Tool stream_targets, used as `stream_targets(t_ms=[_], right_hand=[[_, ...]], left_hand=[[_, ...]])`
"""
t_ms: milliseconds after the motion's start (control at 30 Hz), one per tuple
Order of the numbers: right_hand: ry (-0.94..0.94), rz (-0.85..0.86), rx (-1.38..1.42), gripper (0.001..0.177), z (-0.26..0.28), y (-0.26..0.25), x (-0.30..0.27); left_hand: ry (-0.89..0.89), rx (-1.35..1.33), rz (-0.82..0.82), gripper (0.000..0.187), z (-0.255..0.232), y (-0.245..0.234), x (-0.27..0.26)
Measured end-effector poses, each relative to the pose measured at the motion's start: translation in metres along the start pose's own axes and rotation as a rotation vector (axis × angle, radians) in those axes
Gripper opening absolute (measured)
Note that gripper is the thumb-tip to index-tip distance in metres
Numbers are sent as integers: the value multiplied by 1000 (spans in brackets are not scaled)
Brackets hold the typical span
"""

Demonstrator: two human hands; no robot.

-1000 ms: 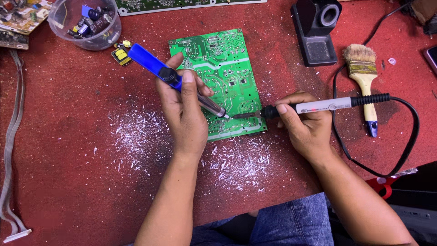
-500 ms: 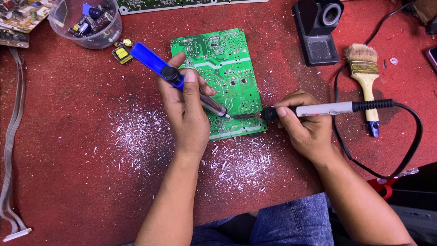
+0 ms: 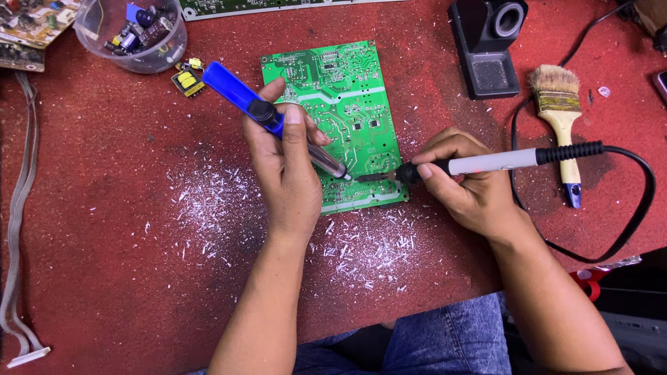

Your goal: The person solders a green circuit board using a soldering iron and a desoldering pump. They repeatedly heat solder joints and remove molten solder with the pump, occasionally repositioning the board to access different areas.

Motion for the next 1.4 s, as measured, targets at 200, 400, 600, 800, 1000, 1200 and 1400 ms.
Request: stream_targets(t_ms=[200,400,600,800,1000,1200,1400], right_hand=[[9,31,-4,13,-1,-1,1],[9,36,-5,13,-2,-1,1],[10,45,7,15,-1,-1,3],[16,54,10,14,-1,-1,3],[2,75,1,13,-2,-2,3],[32,53,-4,13,-3,-3,0],[112,-117,35,11,-14,-2,-10]], left_hand=[[-1,-37,-17,34,1,0,0],[5,-12,-2,35,-2,2,-1],[5,-11,-3,36,-2,2,-2],[-15,-20,-9,37,-3,3,-2],[-5,-6,-8,38,-3,3,-2],[-4,-12,7,39,-2,5,-4],[1,10,46,42,-4,11,-10]])
Point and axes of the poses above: each hand's wrist, its own x-axis towards the middle knuckle, its own y-axis out of the palm, z = x × y, the point moved 5 cm from there along x, towards the middle knuckle, and after that the axes turned 9 degrees about -x, right-handed, at the moved point
